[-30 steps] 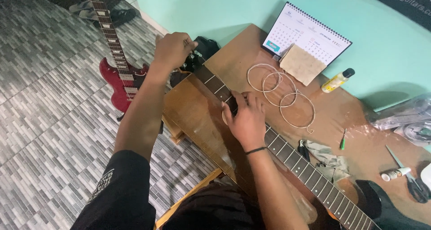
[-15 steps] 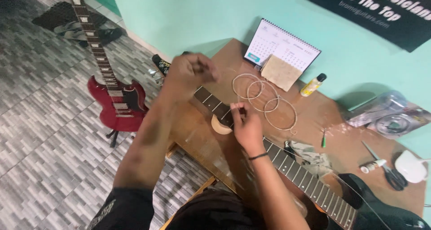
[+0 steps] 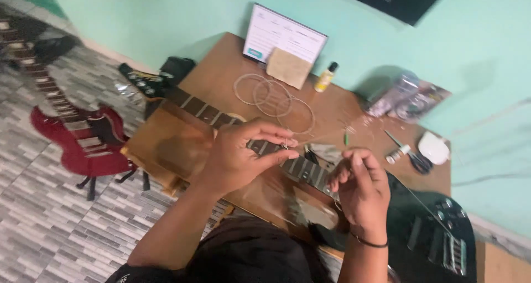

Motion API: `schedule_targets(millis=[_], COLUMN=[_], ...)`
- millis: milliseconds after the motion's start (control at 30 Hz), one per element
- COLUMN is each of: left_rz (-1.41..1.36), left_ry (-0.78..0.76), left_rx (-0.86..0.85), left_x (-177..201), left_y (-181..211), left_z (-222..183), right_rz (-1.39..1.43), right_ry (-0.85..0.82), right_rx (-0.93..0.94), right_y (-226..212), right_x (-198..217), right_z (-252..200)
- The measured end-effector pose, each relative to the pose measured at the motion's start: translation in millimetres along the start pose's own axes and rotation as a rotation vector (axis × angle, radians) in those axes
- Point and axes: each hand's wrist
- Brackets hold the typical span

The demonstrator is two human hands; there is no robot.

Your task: The person is restringing and tuning a bass guitar, which involves uncoiling new strings, threading them through the bridge, and adjusting the tuning pegs.

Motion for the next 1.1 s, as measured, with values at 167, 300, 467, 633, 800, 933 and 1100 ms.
schedule_targets(millis=[167, 300, 467, 633, 800, 933, 1100], left_rz=[0.085, -0.01, -0.297, -0.453, -0.52, -0.533, -0.316], left_ry=[-0.169, -0.272, -0.437, -0.487, -0.445, -0.475, -0.469], left_rx=[-0.012, -0.055, -0.078, 0.044, 0.119, 0.128, -0.119], left_x=[-60.7, -99.1, -127.4, -125.5, -118.1, -115.1, -123.4], left_y=[12.0, 23.5, 22.6, 13.7, 8.3, 7.2, -5.5], left_z=[-7.5, -7.0, -10.4, -16.4, -20.6, -23.7, -23.5], right_rz=[-0.033, -0.174, -0.296, -0.444, -0.535, -0.334, -0.164], right_ry=[-0.092, -0.08, -0.026, -0.035, -0.102, -0.073, 0.029], right_rx=[0.062, 0.119, 0.14, 0.085, 0.107, 0.109, 0.135], right_y=[-30.6, -62.0, -75.8, -73.1, -70.3, -62.0, -42.5], right_x=[42.2, 55.2, 53.8, 45.7, 31.8, 28.0, 41.0], right_z=[-55.5, -85.9, -108.1, -105.7, -97.3, -91.2, -89.8])
Point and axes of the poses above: each hand's wrist, its own z-axis towards the middle knuckle, its own x-axis out of the back of the hand, y = z × x, and after that the axes turned 1 degree about z, right-handed
